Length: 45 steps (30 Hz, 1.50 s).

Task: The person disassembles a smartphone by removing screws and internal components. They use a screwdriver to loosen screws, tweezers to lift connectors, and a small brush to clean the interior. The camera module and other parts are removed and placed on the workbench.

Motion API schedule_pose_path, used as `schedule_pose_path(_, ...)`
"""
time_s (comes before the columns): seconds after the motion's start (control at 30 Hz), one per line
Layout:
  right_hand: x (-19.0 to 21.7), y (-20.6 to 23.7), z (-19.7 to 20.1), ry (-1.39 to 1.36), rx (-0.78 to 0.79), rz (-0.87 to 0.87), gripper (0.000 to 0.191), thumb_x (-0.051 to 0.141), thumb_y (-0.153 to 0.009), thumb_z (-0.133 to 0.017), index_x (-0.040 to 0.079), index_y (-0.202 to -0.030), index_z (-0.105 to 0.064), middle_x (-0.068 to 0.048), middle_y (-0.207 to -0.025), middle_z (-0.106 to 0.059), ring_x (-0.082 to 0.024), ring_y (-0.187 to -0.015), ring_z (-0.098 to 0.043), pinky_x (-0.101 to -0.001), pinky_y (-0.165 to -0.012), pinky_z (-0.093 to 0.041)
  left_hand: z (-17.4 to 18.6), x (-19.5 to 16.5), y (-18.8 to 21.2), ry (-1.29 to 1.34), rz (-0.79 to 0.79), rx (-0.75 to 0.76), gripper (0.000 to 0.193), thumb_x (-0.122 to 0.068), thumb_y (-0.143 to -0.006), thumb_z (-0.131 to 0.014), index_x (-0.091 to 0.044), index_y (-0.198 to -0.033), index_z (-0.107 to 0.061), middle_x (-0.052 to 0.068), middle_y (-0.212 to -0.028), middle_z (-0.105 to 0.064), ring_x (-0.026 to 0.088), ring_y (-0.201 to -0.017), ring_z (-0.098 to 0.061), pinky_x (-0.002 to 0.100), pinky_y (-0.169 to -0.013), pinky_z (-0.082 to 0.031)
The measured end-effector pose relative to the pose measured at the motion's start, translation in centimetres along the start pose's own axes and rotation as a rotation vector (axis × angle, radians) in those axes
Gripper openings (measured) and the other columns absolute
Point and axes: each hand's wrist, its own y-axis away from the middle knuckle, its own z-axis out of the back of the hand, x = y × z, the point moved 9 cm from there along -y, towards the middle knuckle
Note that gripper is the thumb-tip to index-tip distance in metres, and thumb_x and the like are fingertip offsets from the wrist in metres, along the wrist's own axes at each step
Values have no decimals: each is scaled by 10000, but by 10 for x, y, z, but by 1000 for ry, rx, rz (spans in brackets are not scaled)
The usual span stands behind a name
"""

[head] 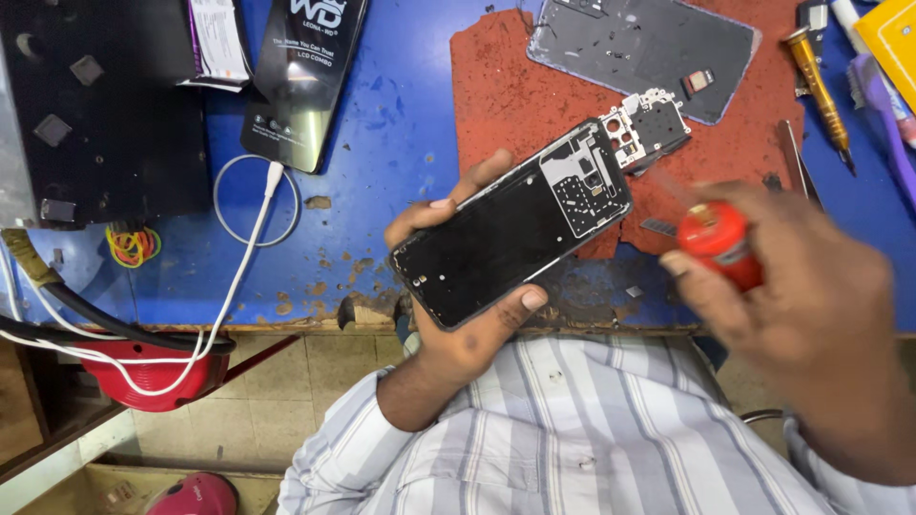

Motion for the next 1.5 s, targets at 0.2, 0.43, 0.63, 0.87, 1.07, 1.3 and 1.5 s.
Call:
schedule_pose_path(0.2, 19, -10, -10, 25, 97, -34, 413, 158, -804, -802, -31, -1147, -671, -176, -914, -668, -318, -749, -681, -400, -646, -549, -1, -1, 2, -63, -16, 4, 691, -122, -1006, -824, -256, -1438, -302, 258, -1586, -340, 318, -1465, -429, 444, -1222, -449)
schedule_pose_path(0.43, 19, -8, -18, 36, 94, -21, 406, 148, -806, -811, -16, -1153, -680, -154, -886, -659, -292, -710, -676, -385, -624, -549, -1, -1, 4, -101, -6, 22, 692, -130, -1006, -823, -248, -1429, -289, 267, -1577, -353, 322, -1468, -428, 442, -1226, -443)
schedule_pose_path(0.63, 17, -6, -21, 61, 136, -19, 470, 162, -781, -841, -22, -1177, -670, -141, -881, -666, -255, -680, -670, -361, -589, -538, -2, 0, 3, -66, -1, 28, 682, -124, -1009, -820, -233, -1427, -292, 272, -1570, -362, 324, -1472, -420, 453, -1239, -427)
schedule_pose_path(0.87, 17, -5, -18, 105, 119, 26, 485, 170, -763, -853, -33, -1166, -673, -132, -855, -671, -253, -670, -670, -355, -569, -533, -3, 0, 4, -30, 9, 34, 676, -132, -1003, -822, -225, -1421, -298, 278, -1570, -361, 330, -1463, -430, 457, -1231, -432)
schedule_pose_path(1.07, 16, -4, -17, 98, 112, 34, 498, 183, -758, -860, -37, -1165, -675, -130, -843, -672, -239, -654, -667, -348, -562, -530, -4, 0, 4, -17, 13, 40, 678, -129, -1005, -826, -224, -1421, -299, 282, -1563, -368, 335, -1455, -437, 455, -1222, -437)
schedule_pose_path(1.3, 15, -2, -17, 117, 116, 39, 504, 189, -758, -862, -35, -1171, -681, -141, -861, -684, -240, -648, -663, -354, -566, -527, -4, -1, 4, -42, 11, 50, 671, -141, -1008, -821, -226, -1421, -300, 278, -1558, -376, 331, -1451, -443, 450, -1218, -444)
schedule_pose_path(1.5, 15, -2, -16, 141, 123, 67, 572, 233, -705, -869, -29, -1179, -682, -143, -871, -685, -259, -693, -671, -363, -590, -536, -4, 0, 4, -47, 9, 52, 671, -153, -1003, -825, -225, -1417, -302, 280, -1556, -380, 331, -1448, -448, 448, -1214, -449)
